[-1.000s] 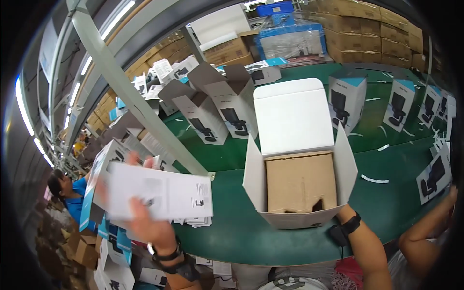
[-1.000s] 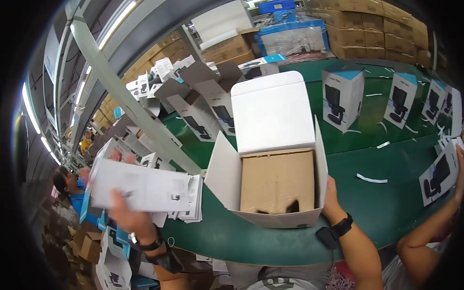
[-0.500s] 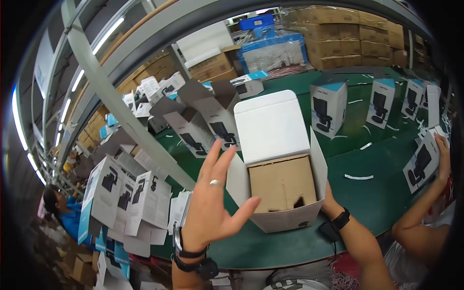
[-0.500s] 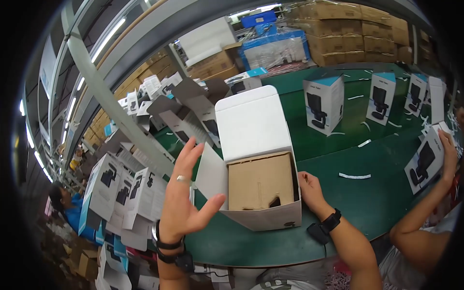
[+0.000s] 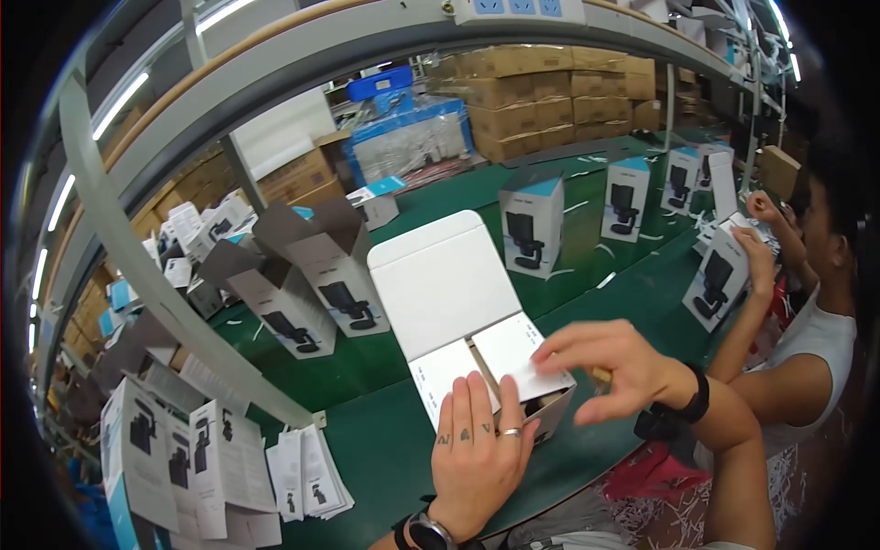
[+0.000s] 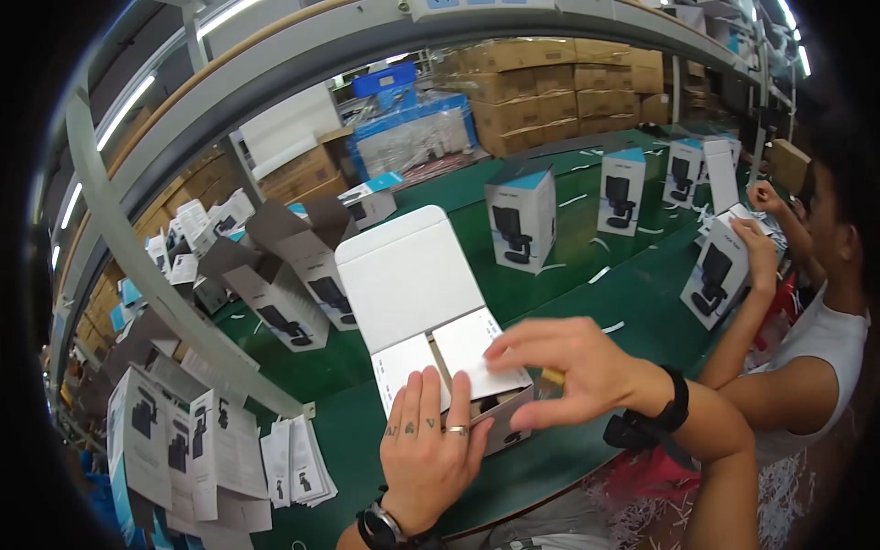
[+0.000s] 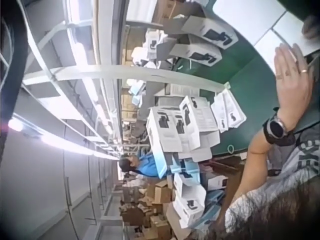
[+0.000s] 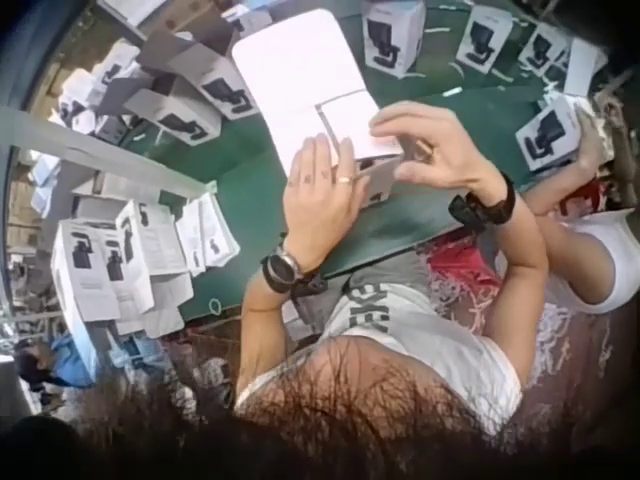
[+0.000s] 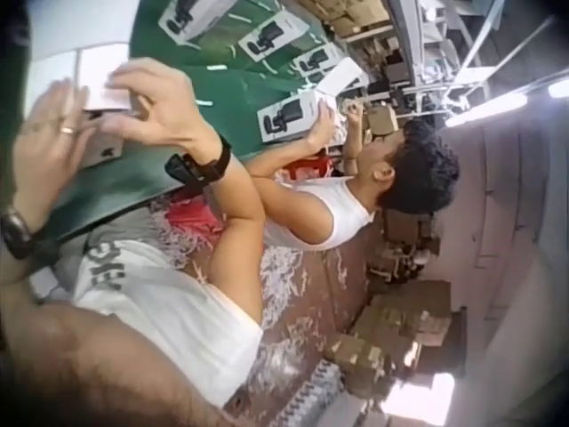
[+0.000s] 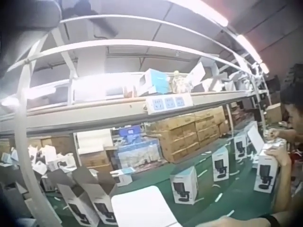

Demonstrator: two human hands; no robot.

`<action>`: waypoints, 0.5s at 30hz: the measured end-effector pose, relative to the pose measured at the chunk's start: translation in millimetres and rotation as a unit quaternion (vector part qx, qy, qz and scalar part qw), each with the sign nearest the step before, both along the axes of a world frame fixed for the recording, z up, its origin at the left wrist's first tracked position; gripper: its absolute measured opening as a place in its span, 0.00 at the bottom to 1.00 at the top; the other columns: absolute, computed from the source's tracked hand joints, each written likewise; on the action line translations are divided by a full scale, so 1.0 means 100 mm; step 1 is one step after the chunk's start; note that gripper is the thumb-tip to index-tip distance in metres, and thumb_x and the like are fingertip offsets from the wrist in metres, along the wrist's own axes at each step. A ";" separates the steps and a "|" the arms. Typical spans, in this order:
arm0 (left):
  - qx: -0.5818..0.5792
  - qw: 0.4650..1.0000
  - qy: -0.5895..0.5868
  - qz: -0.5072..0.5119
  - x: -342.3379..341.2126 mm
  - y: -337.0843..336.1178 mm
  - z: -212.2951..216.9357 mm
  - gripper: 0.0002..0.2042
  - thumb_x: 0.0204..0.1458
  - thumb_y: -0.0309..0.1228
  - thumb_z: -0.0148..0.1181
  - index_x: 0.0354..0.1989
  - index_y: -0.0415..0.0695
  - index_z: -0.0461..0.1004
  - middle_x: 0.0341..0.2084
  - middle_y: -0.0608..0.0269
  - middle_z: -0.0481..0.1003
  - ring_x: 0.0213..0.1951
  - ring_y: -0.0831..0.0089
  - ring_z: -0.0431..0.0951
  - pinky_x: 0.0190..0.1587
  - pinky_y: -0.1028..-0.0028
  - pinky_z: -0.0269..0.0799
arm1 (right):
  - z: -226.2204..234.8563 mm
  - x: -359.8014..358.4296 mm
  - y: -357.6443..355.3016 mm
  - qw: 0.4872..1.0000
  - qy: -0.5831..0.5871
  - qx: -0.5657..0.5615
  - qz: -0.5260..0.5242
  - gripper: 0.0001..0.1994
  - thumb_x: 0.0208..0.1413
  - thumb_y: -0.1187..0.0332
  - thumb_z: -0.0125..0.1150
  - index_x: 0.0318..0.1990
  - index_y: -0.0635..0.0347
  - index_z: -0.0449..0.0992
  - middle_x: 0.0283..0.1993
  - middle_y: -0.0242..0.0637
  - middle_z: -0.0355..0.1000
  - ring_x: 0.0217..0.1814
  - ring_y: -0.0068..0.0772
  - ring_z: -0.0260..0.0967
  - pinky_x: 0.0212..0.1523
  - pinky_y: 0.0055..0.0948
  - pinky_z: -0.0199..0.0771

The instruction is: The person places a manual into a white box, folds the inner flaps, and peels adhesive strips to seal the blue lid. They then press the lid down by hand and set the finished box aside on the table.

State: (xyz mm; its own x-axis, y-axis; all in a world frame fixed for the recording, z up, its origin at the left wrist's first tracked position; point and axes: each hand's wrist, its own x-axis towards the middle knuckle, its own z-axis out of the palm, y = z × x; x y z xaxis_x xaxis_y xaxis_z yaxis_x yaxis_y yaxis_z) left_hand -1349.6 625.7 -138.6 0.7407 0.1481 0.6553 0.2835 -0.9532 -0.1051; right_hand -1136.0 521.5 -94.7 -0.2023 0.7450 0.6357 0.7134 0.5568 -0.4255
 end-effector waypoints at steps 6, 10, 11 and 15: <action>-0.027 1.000 0.000 0.007 -0.07 0.03 0.00 0.26 0.54 0.42 0.65 0.55 0.34 0.75 0.57 0.40 0.74 0.60 0.45 0.74 0.61 0.56 0.70 | 0.19 0.03 0.29 0.974 0.022 -0.101 -0.201 0.13 0.57 0.64 0.67 0.42 0.63 0.75 0.39 0.45 0.78 0.40 0.49 0.78 0.39 0.37 0.77; -0.021 1.000 -0.004 -0.005 -0.08 0.10 -0.04 0.27 0.53 0.44 0.66 0.54 0.34 0.76 0.54 0.43 0.77 0.57 0.48 0.77 0.61 0.57 0.70 | -0.04 0.23 0.62 0.973 -0.035 -0.046 -0.223 0.09 0.57 0.66 0.67 0.38 0.62 0.76 0.36 0.41 0.77 0.36 0.41 0.77 0.37 0.35 0.75; -0.018 1.000 -0.005 -0.002 -0.11 0.12 -0.04 0.27 0.53 0.45 0.66 0.53 0.35 0.76 0.53 0.44 0.78 0.56 0.48 0.78 0.61 0.57 0.70 | -0.06 0.25 0.67 0.974 -0.060 -0.020 -0.218 0.08 0.57 0.67 0.67 0.37 0.61 0.76 0.35 0.39 0.77 0.34 0.37 0.76 0.37 0.34 0.75; 0.000 1.000 -0.015 0.018 -0.14 0.12 -0.01 0.25 0.56 0.47 0.63 0.52 0.36 0.78 0.50 0.47 0.80 0.53 0.51 0.80 0.60 0.60 0.71 | -0.12 0.22 0.71 0.978 -0.042 -0.038 -0.202 0.07 0.57 0.68 0.66 0.37 0.61 0.77 0.30 0.37 0.76 0.30 0.34 0.75 0.34 0.31 0.74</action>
State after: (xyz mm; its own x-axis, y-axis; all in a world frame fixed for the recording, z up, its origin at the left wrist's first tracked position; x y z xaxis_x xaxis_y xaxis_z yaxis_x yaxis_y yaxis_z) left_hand -1363.8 638.2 -139.9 0.7150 0.1734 0.6773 0.3204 -0.9423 -0.0969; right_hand -1114.4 592.7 -106.7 0.0686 0.8195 0.5689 0.9026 0.1919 -0.3853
